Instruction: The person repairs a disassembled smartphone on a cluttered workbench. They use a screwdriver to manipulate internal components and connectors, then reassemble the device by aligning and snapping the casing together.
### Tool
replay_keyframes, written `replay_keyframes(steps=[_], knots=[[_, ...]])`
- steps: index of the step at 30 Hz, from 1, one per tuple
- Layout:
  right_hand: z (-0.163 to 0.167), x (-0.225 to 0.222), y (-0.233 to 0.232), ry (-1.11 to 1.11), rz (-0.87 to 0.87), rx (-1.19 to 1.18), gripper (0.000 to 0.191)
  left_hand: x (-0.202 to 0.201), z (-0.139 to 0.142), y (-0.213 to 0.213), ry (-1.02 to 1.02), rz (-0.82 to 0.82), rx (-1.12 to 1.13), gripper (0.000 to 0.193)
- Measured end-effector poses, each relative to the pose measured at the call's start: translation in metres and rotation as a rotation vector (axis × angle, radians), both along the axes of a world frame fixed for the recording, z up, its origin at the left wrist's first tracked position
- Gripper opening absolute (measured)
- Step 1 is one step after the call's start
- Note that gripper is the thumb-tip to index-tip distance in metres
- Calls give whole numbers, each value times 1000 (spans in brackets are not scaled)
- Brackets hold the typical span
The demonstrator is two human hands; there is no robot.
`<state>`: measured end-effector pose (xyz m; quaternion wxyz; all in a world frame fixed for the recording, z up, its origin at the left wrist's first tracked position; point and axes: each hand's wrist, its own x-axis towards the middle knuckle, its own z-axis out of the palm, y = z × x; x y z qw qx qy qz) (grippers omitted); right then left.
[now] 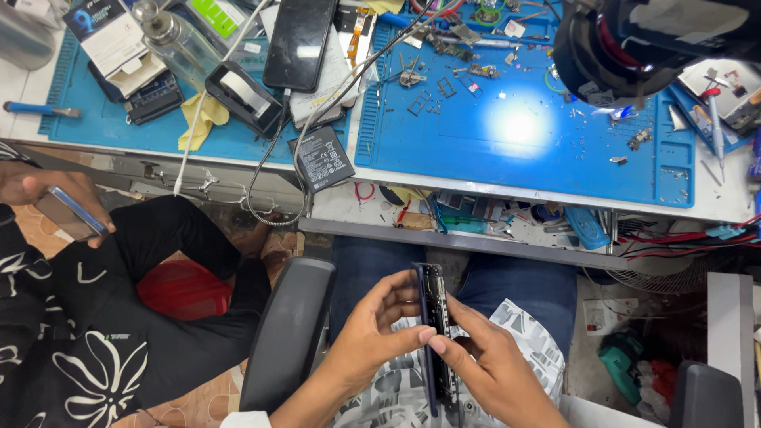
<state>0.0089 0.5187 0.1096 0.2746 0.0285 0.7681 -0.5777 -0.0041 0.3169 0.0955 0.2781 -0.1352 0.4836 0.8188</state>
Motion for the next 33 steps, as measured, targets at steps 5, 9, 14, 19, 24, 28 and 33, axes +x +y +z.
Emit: replay_keyframes(steps=[5,9,14,19,24,28,33], knots=[[0,3,3,81,130,-22,60,9,-9,0,30,13,-23,86],[0,4,6,79,213,1,61,14,-9,-2,-7,33,-14,87],[-3,5,7,-13,269,40,62,18,-10,-1,9,75,34,88],[0,3,5,-73,296,44,65,19,-12,-2,-27,95,15,91],[8,0,0,-8,311,42,67,20,-13,-1,-2,117,68,91],[10,4,-2,85,340,59,68,25,-16,-2,13,122,109,91],[0,15,-6,175,396,77,70,39,-26,-8,39,129,199,93]])
